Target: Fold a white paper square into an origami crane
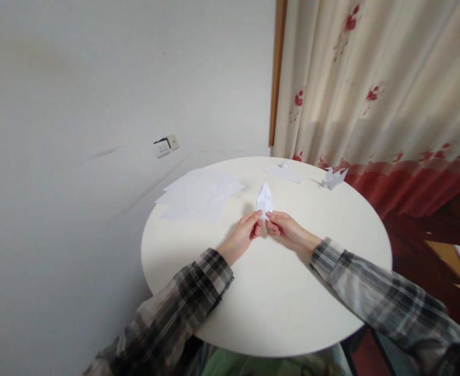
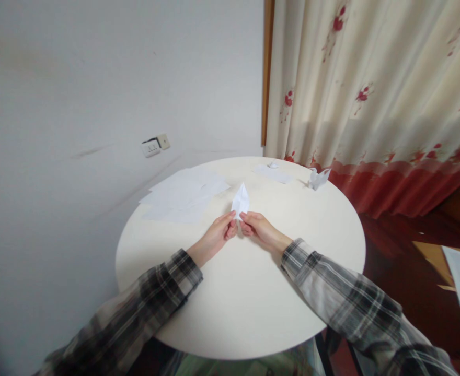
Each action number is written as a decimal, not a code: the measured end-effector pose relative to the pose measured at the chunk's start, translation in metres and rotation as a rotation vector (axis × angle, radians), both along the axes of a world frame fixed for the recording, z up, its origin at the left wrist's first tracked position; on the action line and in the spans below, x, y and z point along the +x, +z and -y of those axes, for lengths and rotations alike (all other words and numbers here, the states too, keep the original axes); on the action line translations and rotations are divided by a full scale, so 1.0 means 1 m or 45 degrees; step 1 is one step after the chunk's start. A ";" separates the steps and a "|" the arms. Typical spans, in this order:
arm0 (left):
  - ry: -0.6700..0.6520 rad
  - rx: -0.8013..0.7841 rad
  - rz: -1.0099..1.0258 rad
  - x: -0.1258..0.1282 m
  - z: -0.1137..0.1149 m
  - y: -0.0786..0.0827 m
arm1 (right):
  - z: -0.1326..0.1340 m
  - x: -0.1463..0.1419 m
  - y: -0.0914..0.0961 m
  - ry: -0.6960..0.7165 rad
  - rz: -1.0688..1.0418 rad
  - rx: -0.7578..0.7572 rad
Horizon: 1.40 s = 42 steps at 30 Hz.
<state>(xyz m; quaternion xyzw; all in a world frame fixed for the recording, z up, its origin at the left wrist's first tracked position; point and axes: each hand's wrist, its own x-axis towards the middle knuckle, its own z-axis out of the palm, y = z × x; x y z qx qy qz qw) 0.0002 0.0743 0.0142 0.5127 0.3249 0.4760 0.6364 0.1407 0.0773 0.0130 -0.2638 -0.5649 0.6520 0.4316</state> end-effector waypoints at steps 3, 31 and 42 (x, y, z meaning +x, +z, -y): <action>-0.029 -0.004 0.030 0.001 0.003 0.002 | 0.001 0.000 0.000 0.001 -0.023 -0.023; 0.302 0.126 -0.139 -0.010 -0.006 0.008 | -0.009 0.010 0.002 -0.646 0.244 0.569; 0.352 0.331 -0.096 -0.010 -0.009 0.005 | -0.007 0.005 0.005 -0.479 0.055 0.281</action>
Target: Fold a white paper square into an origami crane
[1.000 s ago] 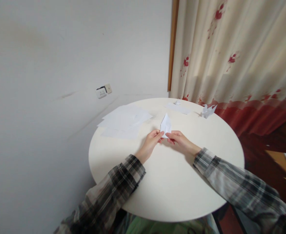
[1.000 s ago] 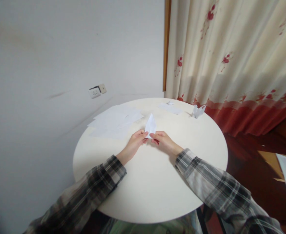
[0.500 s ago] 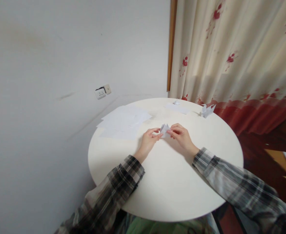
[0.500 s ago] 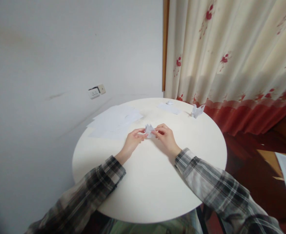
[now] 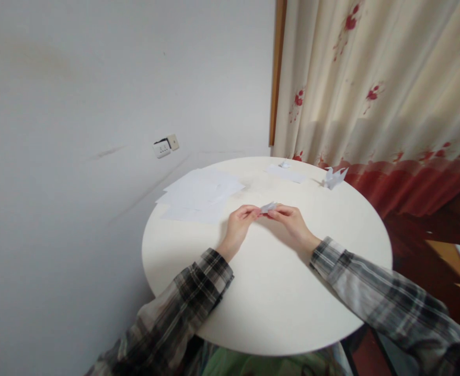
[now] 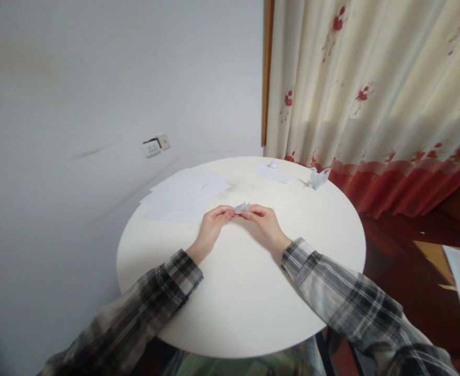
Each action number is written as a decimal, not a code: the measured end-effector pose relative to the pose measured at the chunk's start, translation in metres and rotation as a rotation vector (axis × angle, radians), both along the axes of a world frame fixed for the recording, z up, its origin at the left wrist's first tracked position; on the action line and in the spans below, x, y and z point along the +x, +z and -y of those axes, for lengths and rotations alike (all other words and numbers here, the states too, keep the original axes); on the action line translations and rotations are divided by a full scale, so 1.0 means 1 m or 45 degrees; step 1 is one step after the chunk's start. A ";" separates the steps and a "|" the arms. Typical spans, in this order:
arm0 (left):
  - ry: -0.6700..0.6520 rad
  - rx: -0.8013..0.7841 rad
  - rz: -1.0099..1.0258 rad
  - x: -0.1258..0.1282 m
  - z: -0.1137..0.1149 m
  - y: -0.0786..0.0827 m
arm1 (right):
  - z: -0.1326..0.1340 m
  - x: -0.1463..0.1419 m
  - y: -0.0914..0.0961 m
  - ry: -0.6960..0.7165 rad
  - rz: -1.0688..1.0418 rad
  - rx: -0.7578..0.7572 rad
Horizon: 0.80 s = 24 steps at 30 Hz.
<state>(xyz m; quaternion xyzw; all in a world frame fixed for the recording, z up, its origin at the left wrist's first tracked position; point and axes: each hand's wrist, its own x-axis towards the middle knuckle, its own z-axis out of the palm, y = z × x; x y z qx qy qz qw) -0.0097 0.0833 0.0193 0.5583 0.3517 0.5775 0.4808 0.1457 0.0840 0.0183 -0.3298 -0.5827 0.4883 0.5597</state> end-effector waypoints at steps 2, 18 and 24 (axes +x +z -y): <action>0.019 0.010 -0.026 0.000 0.000 -0.001 | 0.000 0.000 0.000 -0.042 0.025 0.012; -0.054 -0.090 -0.020 -0.002 0.000 0.005 | -0.009 0.007 -0.003 -0.229 0.039 0.015; 0.075 -0.136 -0.140 -0.005 -0.002 0.001 | -0.013 0.009 -0.011 -0.263 0.118 -0.040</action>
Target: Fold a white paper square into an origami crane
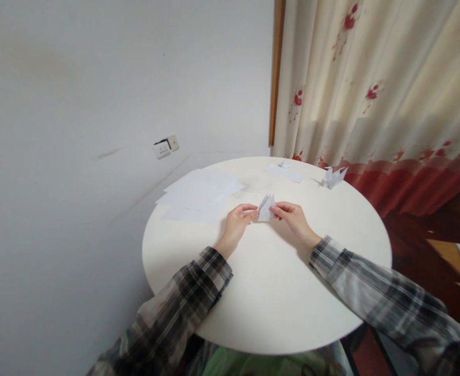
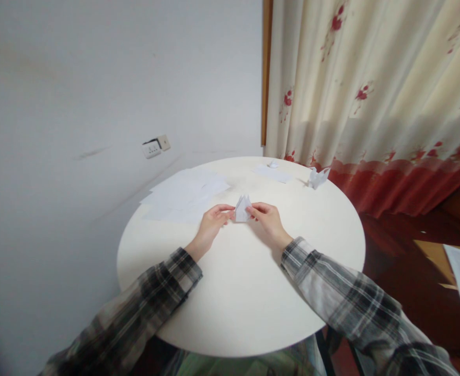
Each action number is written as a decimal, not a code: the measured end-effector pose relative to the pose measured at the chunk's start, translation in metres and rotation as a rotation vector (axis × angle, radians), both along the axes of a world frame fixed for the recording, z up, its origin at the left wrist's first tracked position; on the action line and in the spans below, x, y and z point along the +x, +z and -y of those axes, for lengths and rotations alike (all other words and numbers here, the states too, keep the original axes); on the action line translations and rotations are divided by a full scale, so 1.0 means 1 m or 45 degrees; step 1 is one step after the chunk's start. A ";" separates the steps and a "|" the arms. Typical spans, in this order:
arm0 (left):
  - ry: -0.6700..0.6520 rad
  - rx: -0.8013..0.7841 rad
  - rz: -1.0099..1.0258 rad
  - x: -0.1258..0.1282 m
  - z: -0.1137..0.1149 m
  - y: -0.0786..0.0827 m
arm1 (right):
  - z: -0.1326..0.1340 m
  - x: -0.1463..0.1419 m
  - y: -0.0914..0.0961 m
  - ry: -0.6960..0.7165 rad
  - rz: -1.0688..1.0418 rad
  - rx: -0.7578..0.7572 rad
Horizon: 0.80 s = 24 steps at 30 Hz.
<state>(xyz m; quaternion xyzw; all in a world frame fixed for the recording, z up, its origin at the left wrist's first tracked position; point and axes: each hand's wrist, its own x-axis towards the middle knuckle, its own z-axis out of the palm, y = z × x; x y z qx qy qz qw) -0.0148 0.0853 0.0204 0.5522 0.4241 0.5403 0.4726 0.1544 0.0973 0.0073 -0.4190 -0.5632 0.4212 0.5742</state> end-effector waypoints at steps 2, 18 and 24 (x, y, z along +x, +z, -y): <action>0.009 -0.003 -0.008 0.000 0.000 -0.001 | 0.001 -0.001 0.000 0.008 0.015 -0.020; 0.022 0.180 -0.162 0.001 -0.008 -0.008 | 0.006 -0.003 0.006 -0.019 0.056 0.033; -0.049 0.144 -0.241 0.001 -0.010 -0.012 | 0.003 -0.001 0.002 0.043 0.109 0.093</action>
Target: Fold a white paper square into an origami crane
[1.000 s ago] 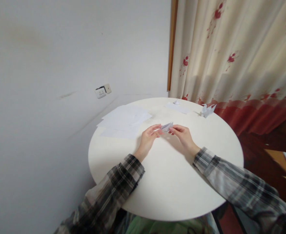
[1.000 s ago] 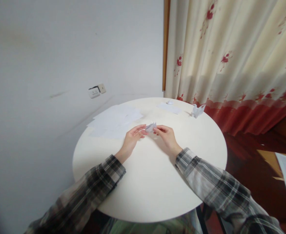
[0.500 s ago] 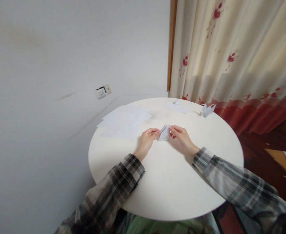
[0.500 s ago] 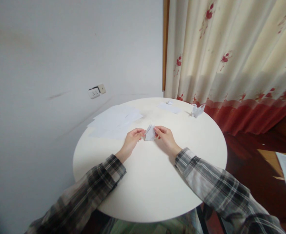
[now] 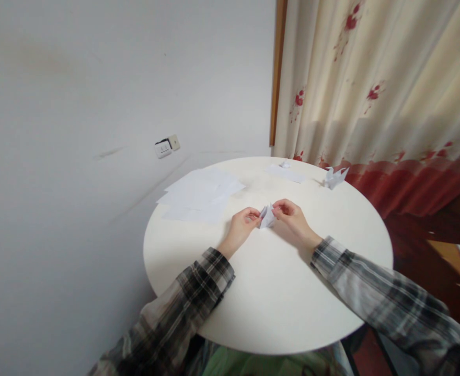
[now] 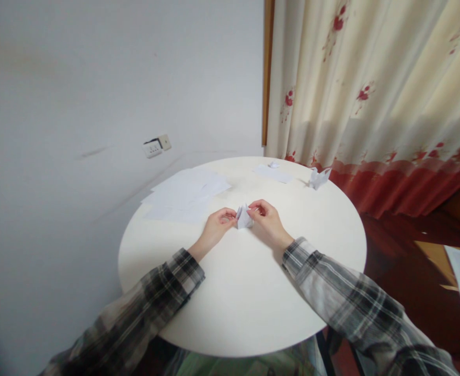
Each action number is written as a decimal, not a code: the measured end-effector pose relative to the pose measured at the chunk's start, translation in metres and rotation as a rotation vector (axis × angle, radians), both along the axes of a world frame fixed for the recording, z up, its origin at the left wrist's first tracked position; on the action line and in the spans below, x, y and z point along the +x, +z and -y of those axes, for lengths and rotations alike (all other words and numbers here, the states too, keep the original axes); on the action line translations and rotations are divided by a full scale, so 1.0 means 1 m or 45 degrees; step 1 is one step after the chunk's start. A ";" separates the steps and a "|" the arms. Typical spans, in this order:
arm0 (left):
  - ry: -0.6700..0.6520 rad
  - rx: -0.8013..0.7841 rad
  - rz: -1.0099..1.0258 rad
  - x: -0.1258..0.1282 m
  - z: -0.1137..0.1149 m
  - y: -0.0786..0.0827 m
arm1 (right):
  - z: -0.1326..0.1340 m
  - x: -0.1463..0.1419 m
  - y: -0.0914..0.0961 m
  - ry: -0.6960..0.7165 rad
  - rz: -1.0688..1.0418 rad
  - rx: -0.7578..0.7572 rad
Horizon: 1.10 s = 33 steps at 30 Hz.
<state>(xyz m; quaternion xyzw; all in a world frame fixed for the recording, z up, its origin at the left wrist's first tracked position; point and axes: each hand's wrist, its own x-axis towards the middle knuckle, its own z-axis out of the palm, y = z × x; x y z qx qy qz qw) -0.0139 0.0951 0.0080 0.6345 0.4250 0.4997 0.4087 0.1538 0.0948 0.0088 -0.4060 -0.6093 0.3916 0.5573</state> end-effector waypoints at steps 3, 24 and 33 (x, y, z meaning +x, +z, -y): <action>0.027 0.034 -0.011 -0.001 -0.002 -0.002 | 0.001 0.002 -0.001 -0.006 0.163 0.083; 0.085 -0.012 0.075 -0.004 -0.011 -0.008 | 0.002 0.010 0.001 -0.050 0.497 0.234; 0.175 -0.031 0.079 -0.009 -0.012 -0.008 | 0.001 0.012 -0.001 -0.151 0.572 0.237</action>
